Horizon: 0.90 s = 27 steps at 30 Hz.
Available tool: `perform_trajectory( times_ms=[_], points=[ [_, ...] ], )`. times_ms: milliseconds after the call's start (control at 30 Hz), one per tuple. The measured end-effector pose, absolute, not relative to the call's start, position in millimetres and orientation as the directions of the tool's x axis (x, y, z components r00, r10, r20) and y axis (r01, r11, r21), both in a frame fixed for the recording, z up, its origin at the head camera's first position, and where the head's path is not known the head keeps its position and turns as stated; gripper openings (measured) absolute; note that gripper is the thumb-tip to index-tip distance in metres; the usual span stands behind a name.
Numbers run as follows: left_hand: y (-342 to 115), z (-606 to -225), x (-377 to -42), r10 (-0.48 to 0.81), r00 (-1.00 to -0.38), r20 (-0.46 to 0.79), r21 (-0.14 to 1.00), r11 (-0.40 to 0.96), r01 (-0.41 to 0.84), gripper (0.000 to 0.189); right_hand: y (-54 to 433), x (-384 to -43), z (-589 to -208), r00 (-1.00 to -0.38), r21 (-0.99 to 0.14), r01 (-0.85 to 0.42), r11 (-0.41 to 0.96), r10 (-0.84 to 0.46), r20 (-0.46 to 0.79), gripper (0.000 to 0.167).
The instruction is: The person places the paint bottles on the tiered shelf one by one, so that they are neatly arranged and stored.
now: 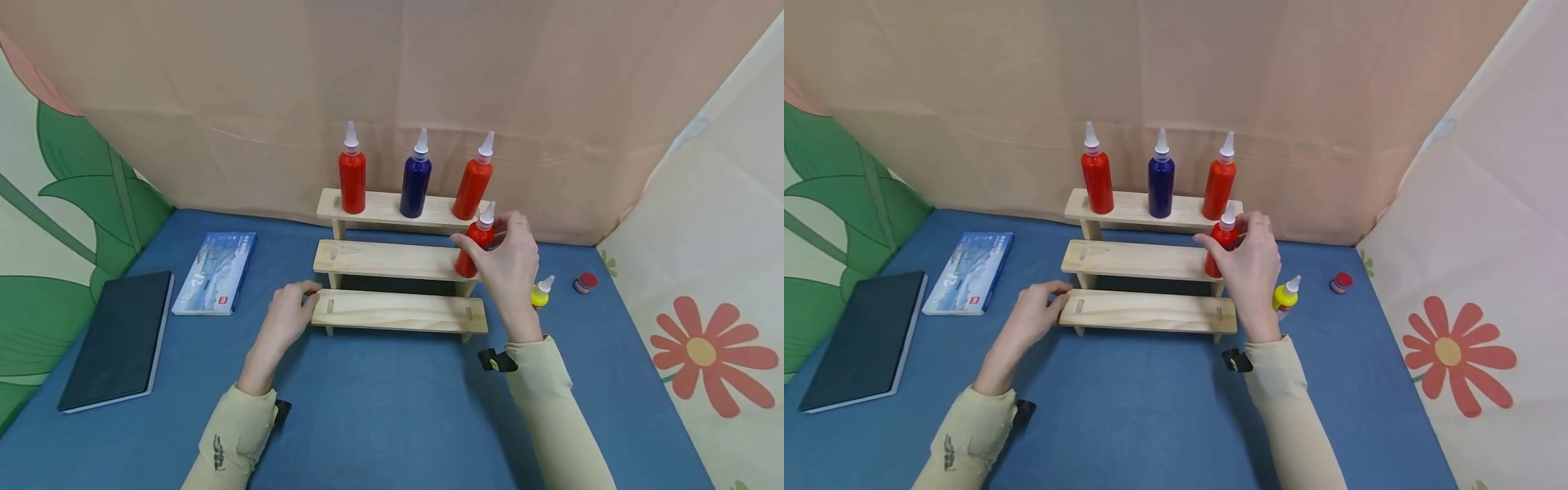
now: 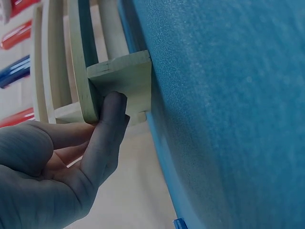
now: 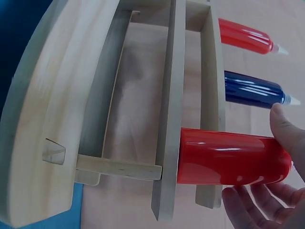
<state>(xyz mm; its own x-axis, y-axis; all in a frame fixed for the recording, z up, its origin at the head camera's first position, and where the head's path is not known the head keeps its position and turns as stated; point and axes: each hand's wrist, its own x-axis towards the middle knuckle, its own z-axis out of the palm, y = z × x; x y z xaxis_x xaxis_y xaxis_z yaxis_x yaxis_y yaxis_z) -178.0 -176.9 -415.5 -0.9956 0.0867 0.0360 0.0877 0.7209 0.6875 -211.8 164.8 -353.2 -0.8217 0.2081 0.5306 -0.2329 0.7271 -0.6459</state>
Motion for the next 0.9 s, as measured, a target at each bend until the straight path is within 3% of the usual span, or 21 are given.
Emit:
perform_trajectory(
  times_ms=[400, 900],
  points=[
    [-177, -416, -178, 0.086, -0.995, 0.042, 0.681, 0.726, 0.091, 0.028, 168, -207, -354, -0.850, -0.676, -0.231, 0.700, 0.193, 0.490, 0.070],
    [-178, -417, -179, 0.094, -0.994, 0.052, 0.687, 0.719, 0.104, 0.028, 184, -181, -348, -0.869, -0.705, -0.240, 0.667, 0.175, 0.462, 0.065]
  ],
)
